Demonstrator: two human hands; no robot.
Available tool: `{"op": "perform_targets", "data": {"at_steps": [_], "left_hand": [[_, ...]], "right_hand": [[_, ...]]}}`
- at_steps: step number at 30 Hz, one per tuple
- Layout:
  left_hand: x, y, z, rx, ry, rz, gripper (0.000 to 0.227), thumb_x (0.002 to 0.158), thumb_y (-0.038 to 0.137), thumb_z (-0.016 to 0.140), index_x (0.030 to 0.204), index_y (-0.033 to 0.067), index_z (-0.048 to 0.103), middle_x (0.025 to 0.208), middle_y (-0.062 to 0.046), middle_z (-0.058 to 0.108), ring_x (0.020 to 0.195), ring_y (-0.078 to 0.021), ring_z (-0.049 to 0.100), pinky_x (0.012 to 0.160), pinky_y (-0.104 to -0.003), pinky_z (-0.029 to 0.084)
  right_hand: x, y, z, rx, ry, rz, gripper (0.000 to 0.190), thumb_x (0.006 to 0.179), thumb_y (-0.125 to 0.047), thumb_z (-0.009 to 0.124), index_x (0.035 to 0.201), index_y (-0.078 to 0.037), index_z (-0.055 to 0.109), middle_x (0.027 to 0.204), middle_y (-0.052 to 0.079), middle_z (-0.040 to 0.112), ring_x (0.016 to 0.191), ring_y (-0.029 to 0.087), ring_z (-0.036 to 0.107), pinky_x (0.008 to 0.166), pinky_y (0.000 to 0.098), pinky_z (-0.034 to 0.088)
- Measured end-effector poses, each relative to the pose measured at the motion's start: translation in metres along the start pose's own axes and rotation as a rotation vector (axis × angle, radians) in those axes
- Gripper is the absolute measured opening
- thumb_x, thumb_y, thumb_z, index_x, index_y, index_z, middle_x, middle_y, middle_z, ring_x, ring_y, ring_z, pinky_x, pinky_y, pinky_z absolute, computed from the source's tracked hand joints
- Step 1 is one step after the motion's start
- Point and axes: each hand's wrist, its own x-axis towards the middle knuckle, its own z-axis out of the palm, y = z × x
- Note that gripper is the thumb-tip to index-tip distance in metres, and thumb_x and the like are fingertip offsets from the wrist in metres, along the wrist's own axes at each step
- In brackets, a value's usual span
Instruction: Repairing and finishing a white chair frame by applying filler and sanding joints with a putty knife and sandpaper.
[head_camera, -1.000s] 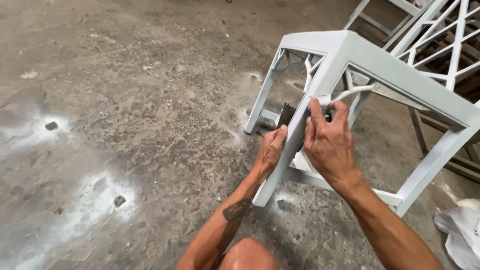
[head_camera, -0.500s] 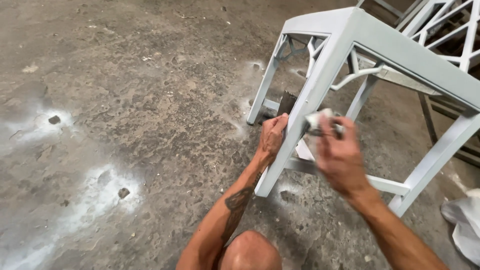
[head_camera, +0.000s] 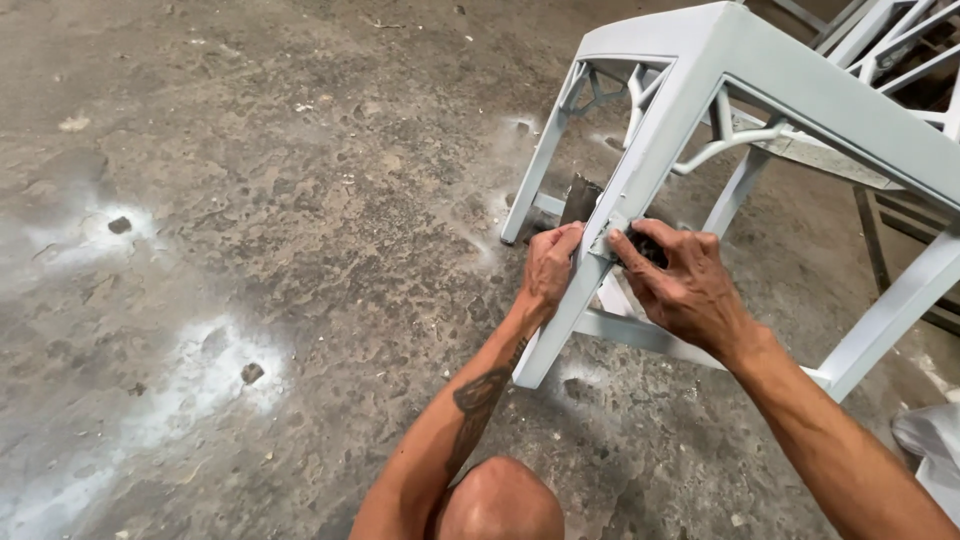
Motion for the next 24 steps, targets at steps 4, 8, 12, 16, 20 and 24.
{"op": "perform_targets", "data": {"at_steps": [4, 8, 12, 16, 20, 24], "left_hand": [[-0.006, 0.01, 0.001, -0.029, 0.01, 0.006, 0.034, 0.096, 0.037, 0.057, 0.089, 0.0108, 0.078, 0.062, -0.002, 0.058, 0.062, -0.0124, 0.055, 0.055, -0.025, 0.042], [-0.012, 0.013, 0.002, -0.063, 0.011, 0.012, 0.035, 0.098, 0.034, 0.056, 0.09, 0.0082, 0.077, 0.062, -0.001, 0.056, 0.061, -0.0106, 0.053, 0.054, -0.024, 0.042], [-0.017, 0.026, 0.002, -0.062, 0.006, 0.012, 0.031, 0.097, 0.033, 0.056, 0.084, 0.0111, 0.075, 0.06, -0.001, 0.057, 0.059, -0.0106, 0.054, 0.053, -0.025, 0.042], [-0.011, 0.011, 0.0, -0.069, 0.018, 0.02, 0.03, 0.095, 0.032, 0.058, 0.081, 0.012, 0.074, 0.059, -0.002, 0.056, 0.058, -0.0106, 0.053, 0.053, -0.025, 0.041], [-0.013, 0.014, 0.001, -0.052, 0.02, -0.006, 0.031, 0.094, 0.035, 0.058, 0.08, 0.0134, 0.074, 0.057, -0.001, 0.056, 0.057, -0.0112, 0.053, 0.052, -0.024, 0.038], [-0.007, 0.007, -0.001, -0.056, 0.031, -0.017, 0.029, 0.093, 0.036, 0.059, 0.082, 0.0149, 0.075, 0.059, -0.001, 0.057, 0.059, -0.0108, 0.054, 0.054, -0.024, 0.039]], "right_hand": [[-0.001, 0.002, 0.011, 0.004, 0.015, -0.016, 0.043, 0.095, -0.016, 0.067, 0.138, -0.016, 0.07, 0.129, 0.019, 0.06, 0.1, 0.032, 0.062, 0.087, 0.0405, 0.046], [0.006, -0.012, 0.003, 0.011, 0.008, 0.014, 0.046, 0.094, -0.011, 0.068, 0.14, -0.012, 0.067, 0.126, 0.022, 0.057, 0.087, 0.036, 0.06, 0.074, 0.0459, 0.048], [0.001, -0.024, -0.01, 0.017, -0.005, 0.064, 0.042, 0.096, -0.013, 0.066, 0.138, -0.01, 0.069, 0.127, 0.021, 0.056, 0.091, 0.037, 0.062, 0.076, 0.0451, 0.05], [0.008, -0.036, -0.03, 0.105, -0.094, 0.26, 0.041, 0.093, -0.015, 0.066, 0.133, -0.007, 0.07, 0.129, 0.02, 0.052, 0.108, 0.039, 0.063, 0.078, 0.0406, 0.061], [0.04, -0.035, -0.042, 0.173, -0.082, 0.38, 0.036, 0.099, -0.007, 0.061, 0.132, 0.004, 0.068, 0.123, 0.023, 0.044, 0.109, 0.045, 0.06, 0.078, 0.0435, 0.063], [0.06, -0.047, -0.04, 0.152, -0.096, 0.427, 0.036, 0.098, -0.006, 0.062, 0.132, 0.005, 0.068, 0.121, 0.023, 0.043, 0.103, 0.047, 0.063, 0.069, 0.0489, 0.063]]}}
